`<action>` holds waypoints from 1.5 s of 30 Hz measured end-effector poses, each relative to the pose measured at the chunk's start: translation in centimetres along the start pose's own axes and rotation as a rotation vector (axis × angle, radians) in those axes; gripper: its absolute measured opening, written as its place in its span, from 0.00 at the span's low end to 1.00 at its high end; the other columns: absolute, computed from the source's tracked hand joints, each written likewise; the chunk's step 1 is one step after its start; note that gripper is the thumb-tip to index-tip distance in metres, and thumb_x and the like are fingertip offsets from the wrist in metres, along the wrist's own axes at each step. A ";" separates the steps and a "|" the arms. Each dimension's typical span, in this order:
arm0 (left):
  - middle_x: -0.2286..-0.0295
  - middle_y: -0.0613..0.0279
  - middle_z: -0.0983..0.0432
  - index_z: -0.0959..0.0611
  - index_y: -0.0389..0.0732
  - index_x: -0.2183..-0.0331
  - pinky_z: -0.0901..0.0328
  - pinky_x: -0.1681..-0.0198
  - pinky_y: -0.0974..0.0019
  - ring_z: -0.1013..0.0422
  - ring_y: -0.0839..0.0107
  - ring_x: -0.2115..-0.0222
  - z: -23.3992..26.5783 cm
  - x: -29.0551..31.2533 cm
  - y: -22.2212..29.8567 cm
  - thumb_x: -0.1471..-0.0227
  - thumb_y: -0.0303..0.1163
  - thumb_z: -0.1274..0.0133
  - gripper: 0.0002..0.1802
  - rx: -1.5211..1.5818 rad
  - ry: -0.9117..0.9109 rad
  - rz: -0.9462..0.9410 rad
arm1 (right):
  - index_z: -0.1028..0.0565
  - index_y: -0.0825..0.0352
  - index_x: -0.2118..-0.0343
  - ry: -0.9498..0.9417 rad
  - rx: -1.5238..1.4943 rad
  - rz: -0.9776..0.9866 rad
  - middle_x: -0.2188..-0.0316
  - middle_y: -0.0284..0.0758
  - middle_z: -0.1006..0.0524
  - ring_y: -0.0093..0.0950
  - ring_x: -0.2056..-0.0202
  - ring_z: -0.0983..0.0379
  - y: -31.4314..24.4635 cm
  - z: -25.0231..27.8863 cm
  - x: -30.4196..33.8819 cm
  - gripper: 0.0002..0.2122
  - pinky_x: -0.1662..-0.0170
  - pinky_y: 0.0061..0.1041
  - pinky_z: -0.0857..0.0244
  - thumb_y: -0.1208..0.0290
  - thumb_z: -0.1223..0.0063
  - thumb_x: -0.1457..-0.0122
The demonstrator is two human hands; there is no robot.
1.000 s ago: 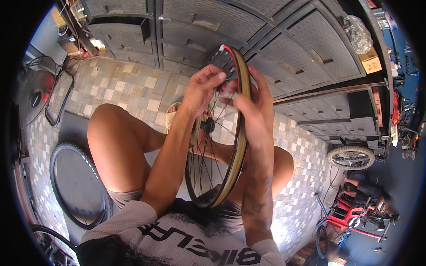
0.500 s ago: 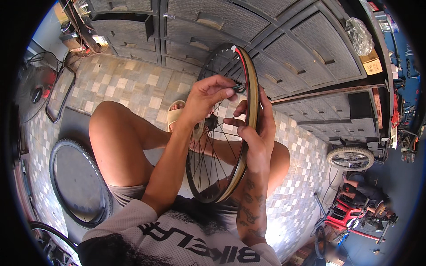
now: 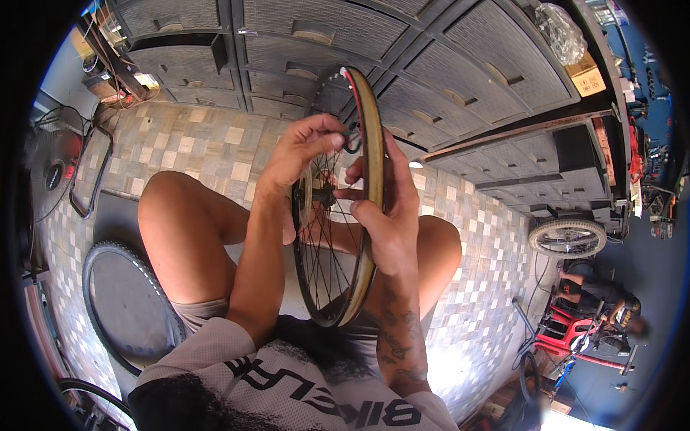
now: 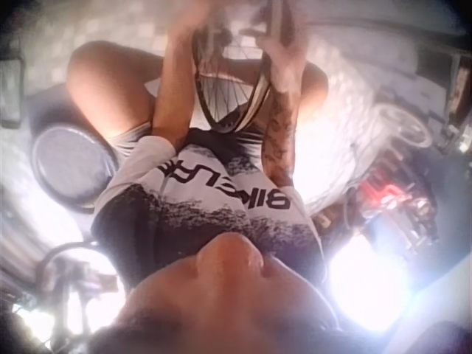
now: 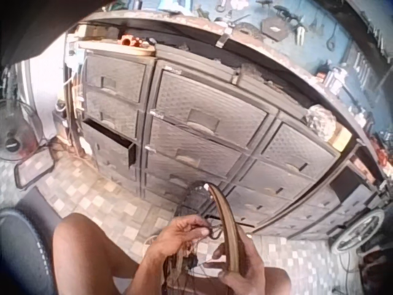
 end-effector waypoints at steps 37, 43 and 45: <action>0.61 0.53 0.17 0.20 0.31 0.51 0.26 0.59 0.63 0.20 0.68 0.62 0.0 -5.1 -2.8 0.34 0.28 0.44 0.14 0.433 0.068 0.082 | 0.42 0.74 0.28 0.096 0.072 0.003 0.54 0.44 0.28 0.33 0.53 0.28 0.2 1.1 -0.3 0.46 0.54 0.42 0.20 0.74 0.49 0.59; 0.59 0.50 0.16 0.22 0.35 0.52 0.26 0.58 0.63 0.20 0.64 0.63 -0.4 -5.3 -2.8 0.32 0.29 0.46 0.10 0.495 0.101 0.168 | 0.42 0.74 0.29 0.102 0.066 0.009 0.54 0.45 0.28 0.33 0.52 0.28 0.3 1.1 -0.2 0.46 0.54 0.42 0.21 0.73 0.49 0.59; 0.59 0.49 0.15 0.22 0.37 0.54 0.27 0.58 0.62 0.20 0.64 0.63 -0.6 -5.3 -2.7 0.32 0.30 0.46 0.08 0.541 0.094 0.153 | 0.41 0.74 0.29 0.103 0.066 0.007 0.54 0.45 0.28 0.33 0.52 0.28 0.3 1.2 -0.2 0.46 0.54 0.42 0.21 0.73 0.49 0.59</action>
Point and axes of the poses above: each hand's wrist, its own x-axis away from the middle knuckle, its own z-axis out of the back of the hand, y = z × x, the point moved 10 cm from there along -x, towards the middle knuckle
